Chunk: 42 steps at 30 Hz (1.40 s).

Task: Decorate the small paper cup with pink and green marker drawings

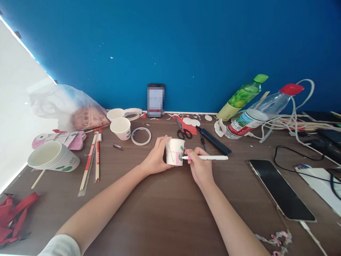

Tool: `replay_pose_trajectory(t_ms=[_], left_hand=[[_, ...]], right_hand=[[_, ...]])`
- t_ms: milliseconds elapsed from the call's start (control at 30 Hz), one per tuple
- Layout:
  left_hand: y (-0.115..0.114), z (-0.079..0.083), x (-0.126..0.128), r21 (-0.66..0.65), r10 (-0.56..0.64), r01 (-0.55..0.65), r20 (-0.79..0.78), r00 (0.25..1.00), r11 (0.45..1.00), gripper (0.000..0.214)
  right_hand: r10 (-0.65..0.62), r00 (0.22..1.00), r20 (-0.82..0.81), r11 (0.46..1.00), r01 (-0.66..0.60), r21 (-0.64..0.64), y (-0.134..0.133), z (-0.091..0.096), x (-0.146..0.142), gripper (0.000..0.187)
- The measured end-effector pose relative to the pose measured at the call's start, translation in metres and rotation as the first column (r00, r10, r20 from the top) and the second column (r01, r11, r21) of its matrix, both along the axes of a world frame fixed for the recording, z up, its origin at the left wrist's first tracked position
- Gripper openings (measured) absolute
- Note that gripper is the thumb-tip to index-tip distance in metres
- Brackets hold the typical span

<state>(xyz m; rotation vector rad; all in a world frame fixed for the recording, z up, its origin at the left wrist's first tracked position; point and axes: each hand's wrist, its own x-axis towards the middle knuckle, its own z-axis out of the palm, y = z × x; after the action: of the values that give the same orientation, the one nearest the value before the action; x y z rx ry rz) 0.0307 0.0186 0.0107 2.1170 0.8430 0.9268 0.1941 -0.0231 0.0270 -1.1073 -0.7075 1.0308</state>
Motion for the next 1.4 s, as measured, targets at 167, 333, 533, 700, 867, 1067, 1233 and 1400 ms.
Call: replay_pose_trajectory(t_ms=[167,333,533,700,867,1067,1233,1400], left_hand=[[0.0001,-0.0011,0.0004,0.005,0.011,-0.011,0.008,1.0,1.0,0.094],[0.0005,-0.002,0.0007,0.0,0.022,-0.022,0.01,1.0,1.0,0.094],[0.0004,-0.0024,0.0004,-0.013,0.02,-0.02,0.008,1.0,1.0,0.094],[0.0007,-0.0038,0.0003,-0.02,0.024,-0.024,0.002,1.0,1.0,0.096],[0.0009,-0.0035,0.0003,-0.016,0.02,-0.019,0.016,1.0,1.0,0.094],[0.0006,-0.0026,0.0,-0.023,0.025,-0.024,0.011,1.0,0.999,0.095],[0.0006,-0.0021,-0.0001,-0.03,0.024,-0.024,0.012,1.0,0.999,0.094],[0.0013,-0.0019,0.0004,-0.019,0.043,-0.043,0.018,0.999,0.999,0.095]], right_hand=[[0.012,1.0,0.012,1.0,-0.012,0.013,0.0003,-0.001,-0.0001,0.041],[0.035,0.999,0.005,0.999,-0.035,0.023,0.0002,-0.0013,-0.0003,0.04],[0.055,0.998,0.007,0.998,-0.055,0.006,-0.0012,0.0013,-0.0006,0.041],[0.067,0.997,0.033,0.998,-0.067,-0.003,-0.002,0.0012,-0.0003,0.044],[0.083,0.995,0.052,0.996,-0.082,-0.018,-0.0017,-0.0001,0.0002,0.048],[0.118,0.992,0.038,0.993,-0.118,0.002,-0.0006,-0.0006,-0.0002,0.049],[0.152,0.988,0.033,0.988,-0.153,0.027,-0.002,-0.0019,0.0,0.046],[0.198,0.98,0.035,0.979,-0.199,0.037,-0.0023,-0.0021,0.003,0.047]])
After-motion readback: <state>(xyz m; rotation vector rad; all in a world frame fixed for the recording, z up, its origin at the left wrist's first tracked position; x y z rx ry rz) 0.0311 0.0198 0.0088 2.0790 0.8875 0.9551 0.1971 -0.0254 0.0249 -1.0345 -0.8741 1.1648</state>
